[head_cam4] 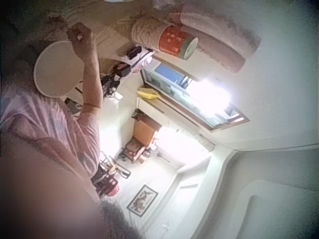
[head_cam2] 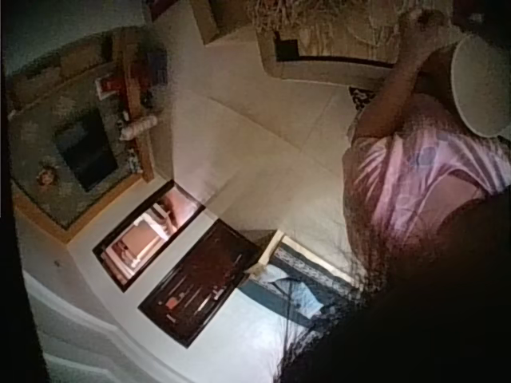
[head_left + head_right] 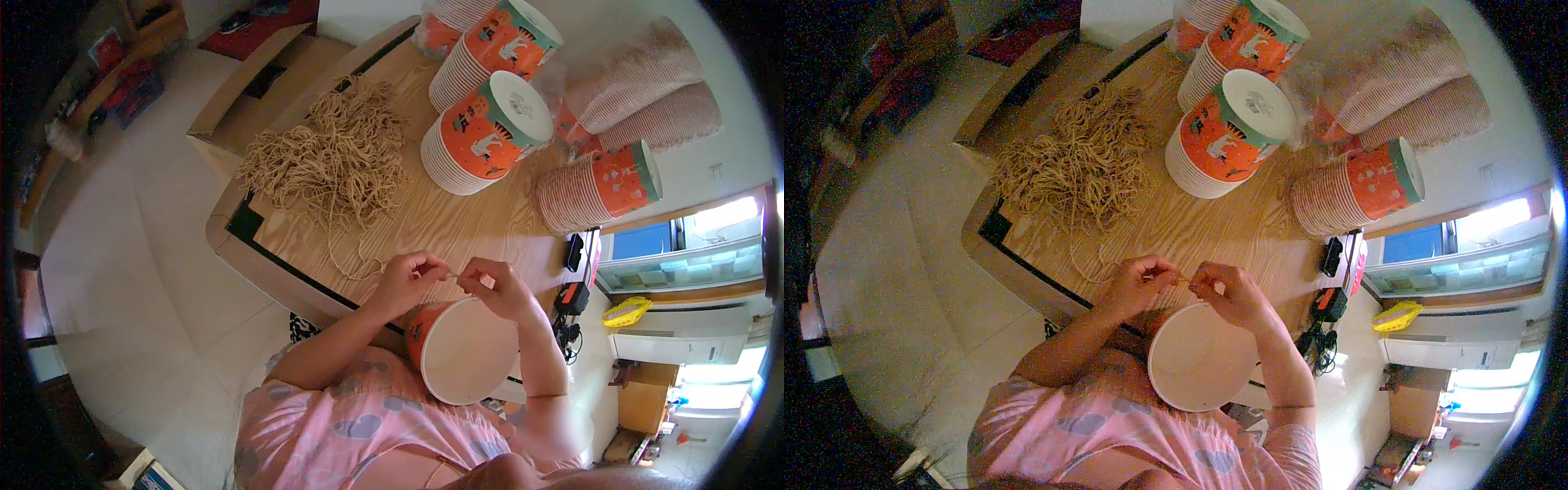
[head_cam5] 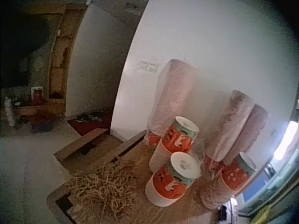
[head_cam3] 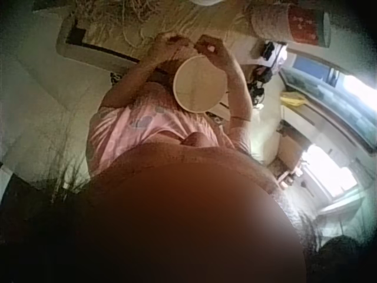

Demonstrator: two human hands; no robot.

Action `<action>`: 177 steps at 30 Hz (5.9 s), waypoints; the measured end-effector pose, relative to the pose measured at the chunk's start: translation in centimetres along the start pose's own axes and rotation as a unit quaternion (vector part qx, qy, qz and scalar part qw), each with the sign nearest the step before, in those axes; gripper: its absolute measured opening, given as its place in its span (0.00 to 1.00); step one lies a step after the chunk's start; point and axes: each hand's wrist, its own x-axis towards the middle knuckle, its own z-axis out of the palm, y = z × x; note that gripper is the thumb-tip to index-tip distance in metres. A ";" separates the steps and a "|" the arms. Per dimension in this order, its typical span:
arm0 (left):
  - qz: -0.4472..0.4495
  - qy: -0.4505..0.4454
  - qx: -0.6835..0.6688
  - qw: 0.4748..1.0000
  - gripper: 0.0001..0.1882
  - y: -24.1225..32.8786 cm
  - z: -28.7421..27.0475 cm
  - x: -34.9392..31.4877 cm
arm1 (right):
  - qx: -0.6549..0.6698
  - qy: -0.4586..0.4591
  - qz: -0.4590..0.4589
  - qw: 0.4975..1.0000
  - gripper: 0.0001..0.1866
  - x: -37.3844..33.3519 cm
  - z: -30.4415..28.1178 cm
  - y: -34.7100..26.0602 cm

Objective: Attaching string handles to printed paper buckets for packaging.

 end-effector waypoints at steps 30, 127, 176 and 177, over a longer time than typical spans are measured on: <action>-0.040 -0.069 0.059 0.995 0.10 -4.0 0.8 2.3 | 0.192 0.187 -0.151 0.952 0.08 0.7 3.1 9.0; 0.076 -0.124 0.203 0.968 0.04 8.8 1.2 1.1 | -0.095 0.163 -0.078 0.979 0.12 -5.2 -2.4 -0.7; 0.122 -0.066 0.223 0.965 0.08 11.6 2.8 -3.9 | 0.194 0.220 -0.117 0.949 0.15 -8.6 2.9 -2.2; 0.119 -0.064 0.227 0.964 0.08 11.5 2.4 -3.8 | 0.199 0.218 -0.119 0.948 0.15 -8.6 2.9 -1.6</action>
